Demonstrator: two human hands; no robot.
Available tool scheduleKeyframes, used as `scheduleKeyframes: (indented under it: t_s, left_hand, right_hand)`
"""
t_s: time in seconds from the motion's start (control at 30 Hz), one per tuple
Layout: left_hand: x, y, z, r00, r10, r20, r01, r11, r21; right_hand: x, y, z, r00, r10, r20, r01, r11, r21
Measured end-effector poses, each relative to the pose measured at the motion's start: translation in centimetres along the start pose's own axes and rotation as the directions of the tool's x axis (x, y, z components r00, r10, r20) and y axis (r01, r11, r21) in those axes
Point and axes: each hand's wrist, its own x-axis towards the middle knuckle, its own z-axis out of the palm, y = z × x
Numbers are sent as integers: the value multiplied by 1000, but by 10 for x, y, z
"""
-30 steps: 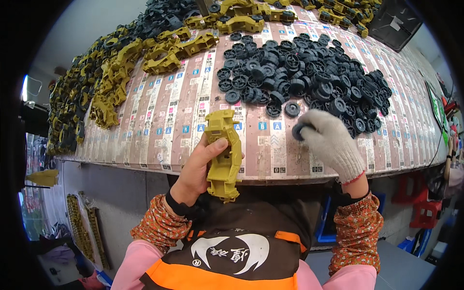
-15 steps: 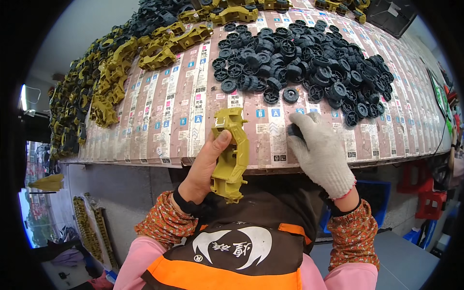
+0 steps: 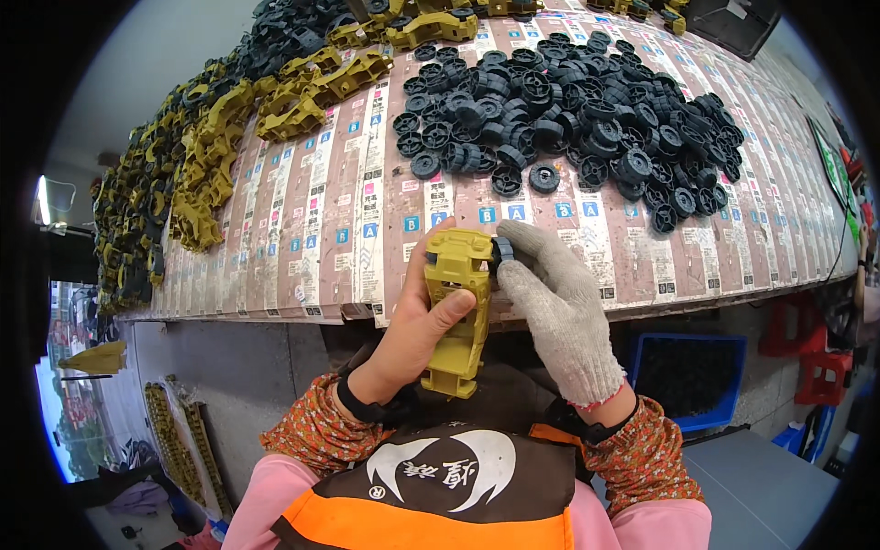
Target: The person assembles yellow plastic toy excavators by hand, inserting black wheels into the chassis. They repeatedly pick up a yellow body, attach wheels, and place the completed unit on the table.
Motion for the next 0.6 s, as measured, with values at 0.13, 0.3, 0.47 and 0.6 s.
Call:
scheduleKeyframes:
  t_s: [0.13, 0.3, 0.47, 0.6]
  left_hand:
    - [1, -1, 1, 995, 101, 26, -104, 965, 243]
    - [0, -1, -5, 983, 131, 127, -175, 880, 443]
    - [3, -1, -7, 972, 146, 181, -219, 838, 499]
    - [3, 2, -9, 977, 140, 164, -203, 852, 482]
  right_hand:
    - [-8, 2, 5, 995, -84, -58, 71, 978, -194]
    - [-19, 18, -2, 908, -403, 111, 395, 740, -545]
    - [-17, 2, -3, 899, -396, 189, 414, 622, -664]
    - [-5, -13, -5, 914, -321, 249, 398, 590, -702]
